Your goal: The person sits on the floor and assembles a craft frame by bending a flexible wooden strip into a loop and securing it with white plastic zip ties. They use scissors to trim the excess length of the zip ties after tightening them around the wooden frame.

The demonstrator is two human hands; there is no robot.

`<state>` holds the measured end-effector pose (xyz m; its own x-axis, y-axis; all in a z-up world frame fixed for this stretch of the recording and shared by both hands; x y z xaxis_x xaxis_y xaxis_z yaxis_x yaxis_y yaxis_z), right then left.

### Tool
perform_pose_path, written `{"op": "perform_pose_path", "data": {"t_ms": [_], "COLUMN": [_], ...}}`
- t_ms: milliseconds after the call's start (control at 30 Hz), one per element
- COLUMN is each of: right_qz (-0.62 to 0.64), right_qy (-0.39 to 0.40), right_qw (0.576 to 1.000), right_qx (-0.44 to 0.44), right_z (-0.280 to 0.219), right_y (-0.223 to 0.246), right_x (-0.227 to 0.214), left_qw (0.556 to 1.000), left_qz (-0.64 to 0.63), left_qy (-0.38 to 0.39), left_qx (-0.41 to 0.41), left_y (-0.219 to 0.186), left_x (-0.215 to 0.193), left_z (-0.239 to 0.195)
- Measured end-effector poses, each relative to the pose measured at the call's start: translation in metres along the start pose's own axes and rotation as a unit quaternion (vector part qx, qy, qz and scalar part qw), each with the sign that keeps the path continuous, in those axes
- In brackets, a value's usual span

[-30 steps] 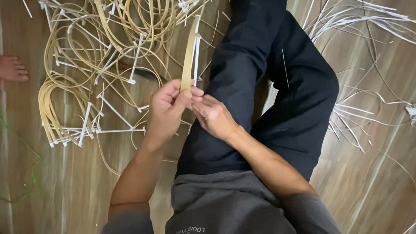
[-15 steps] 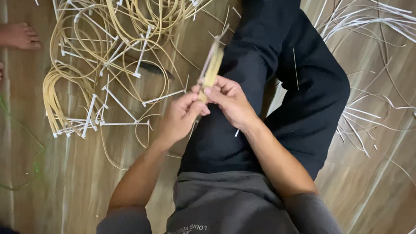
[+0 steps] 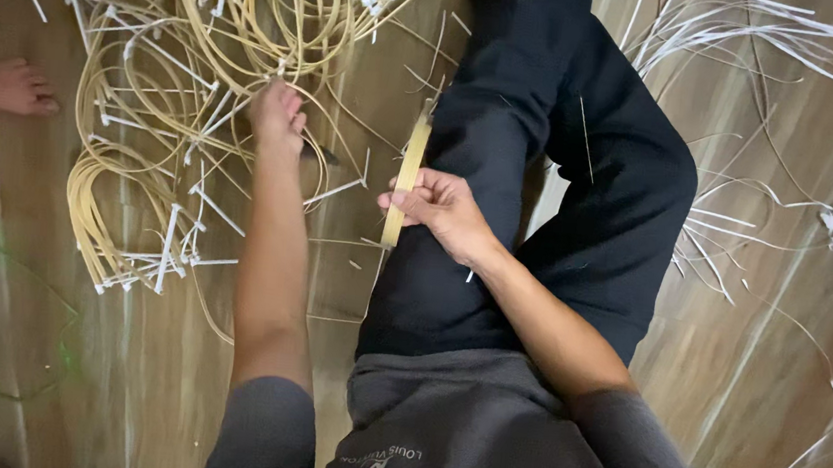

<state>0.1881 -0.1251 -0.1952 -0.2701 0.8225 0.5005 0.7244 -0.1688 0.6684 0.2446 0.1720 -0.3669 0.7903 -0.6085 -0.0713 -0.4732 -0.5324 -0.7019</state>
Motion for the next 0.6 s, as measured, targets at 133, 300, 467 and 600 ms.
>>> {"op": "perform_pose_path", "data": {"t_ms": [133, 300, 467, 600], "right_qz": [0.006, 0.021, 0.021, -0.031], "right_qy": [0.012, 0.03, 0.023, 0.048], "right_qw": [1.0, 0.999, 1.0, 0.998], "right_qx": [0.01, -0.009, -0.004, -0.04], "right_z": [0.001, -0.002, -0.001, -0.005], "right_y": [-0.002, 0.004, 0.004, 0.01], "right_x": [-0.002, -0.002, 0.002, 0.008], "left_qw": [0.997, 0.978, 0.943, 0.883], "left_qz": [-0.063, -0.151, -0.004, 0.218], "left_qy": [0.031, 0.077, 0.213, 0.302], "left_qx": [0.021, 0.12, 0.256, 0.287], "left_y": [-0.017, -0.053, -0.038, 0.001], "left_x": [0.006, -0.006, -0.021, -0.014], "left_z": [0.001, -0.076, -0.207, -0.272]}}
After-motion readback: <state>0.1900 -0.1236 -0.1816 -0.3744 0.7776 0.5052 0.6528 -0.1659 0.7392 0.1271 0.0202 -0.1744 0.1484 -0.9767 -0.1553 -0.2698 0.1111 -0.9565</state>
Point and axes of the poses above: each hand's wrist, its own z-axis towards the middle knuckle, its own x-axis out of the palm, y = z × x, the point moved 8 cm from there along z, towards the middle knuckle, and after that the axes turned 5 degrees about x, right-handed, at the moved point
